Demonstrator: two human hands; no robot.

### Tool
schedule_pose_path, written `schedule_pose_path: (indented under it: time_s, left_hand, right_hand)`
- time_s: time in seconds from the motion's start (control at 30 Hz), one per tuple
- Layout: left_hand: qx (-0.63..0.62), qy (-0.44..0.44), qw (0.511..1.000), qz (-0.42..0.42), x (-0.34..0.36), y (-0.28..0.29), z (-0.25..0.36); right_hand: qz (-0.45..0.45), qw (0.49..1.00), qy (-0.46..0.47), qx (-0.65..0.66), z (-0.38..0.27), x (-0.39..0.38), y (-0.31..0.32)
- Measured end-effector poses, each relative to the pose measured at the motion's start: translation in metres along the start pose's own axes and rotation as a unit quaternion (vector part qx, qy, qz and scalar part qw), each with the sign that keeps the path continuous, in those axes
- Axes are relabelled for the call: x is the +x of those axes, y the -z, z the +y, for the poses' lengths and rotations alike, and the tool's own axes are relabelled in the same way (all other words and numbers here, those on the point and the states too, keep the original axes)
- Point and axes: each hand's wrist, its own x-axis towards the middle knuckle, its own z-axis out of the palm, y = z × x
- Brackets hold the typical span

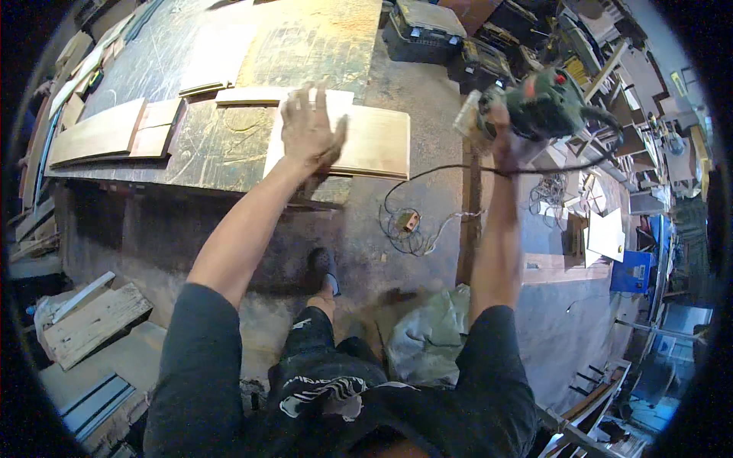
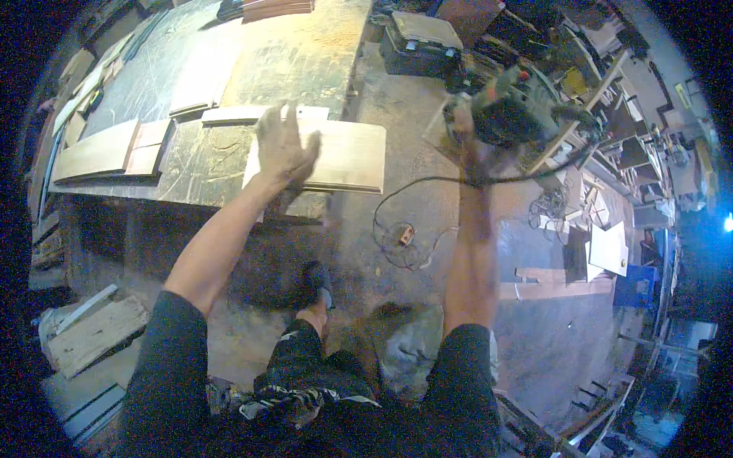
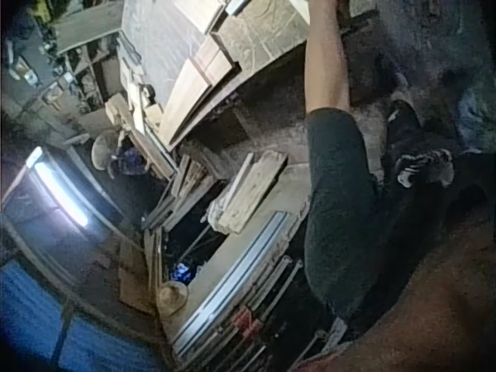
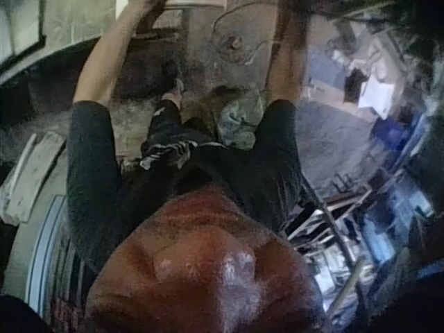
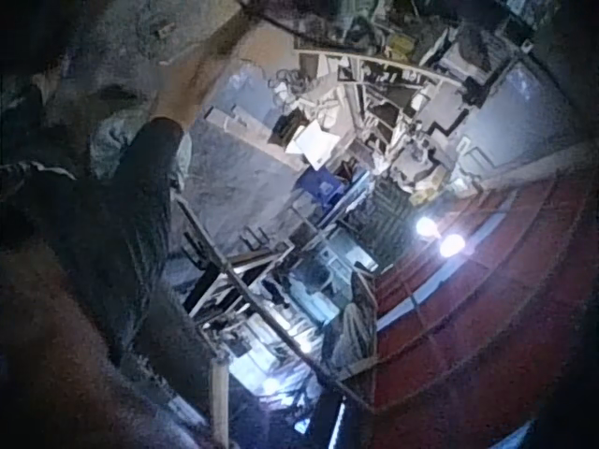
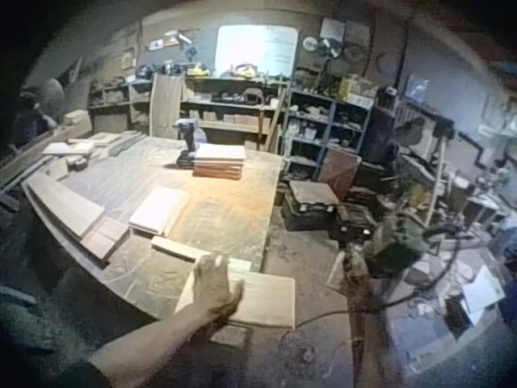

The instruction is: The person places wooden blocks against a jig on the workbench and routs their edges using a handheld router, turning and swapping each piece by hand.

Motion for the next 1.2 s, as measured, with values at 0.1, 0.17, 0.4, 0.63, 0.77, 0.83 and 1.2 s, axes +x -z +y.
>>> schedule_pose_path:
  time_s: [0.1,0.17,0.4,0.63,0.77,0.83,1.2]
  left_hand:
    - [-0.043,-0.044,0.972,-0.227,0.015,0.004,0.06]
    - [-0.064,-0.064,0.976,-0.2,0.015,0.001,0.077]
    - [0.03,-0.257,0.919,-0.298,-0.022,0.011,0.075]
    - [-0.244,-0.555,0.727,-0.322,-0.07,0.029,0.038]
    - [-0.306,-0.524,0.728,-0.319,-0.054,0.03,0.021]
    - [-0.31,-0.527,0.736,-0.292,-0.049,0.018,0.015]
    - [-0.189,-0.444,0.858,-0.177,-0.035,0.03,0.022]
  right_hand:
    - [0.037,0.999,0.013,-0.014,-0.025,0.006,0.056]
    - [0.053,0.998,0.019,-0.012,-0.049,0.004,0.086]
    - [-0.003,0.995,-0.004,-0.101,-0.12,0.013,0.16]
    - [0.063,0.995,-0.017,-0.078,-0.134,0.003,0.163]
    - [0.006,0.998,-0.002,-0.061,-0.135,-0.002,0.156]
    - [-0.023,0.998,0.002,-0.061,-0.138,-0.004,0.152]
    - [0.023,0.992,0.029,-0.121,-0.132,-0.031,0.188]
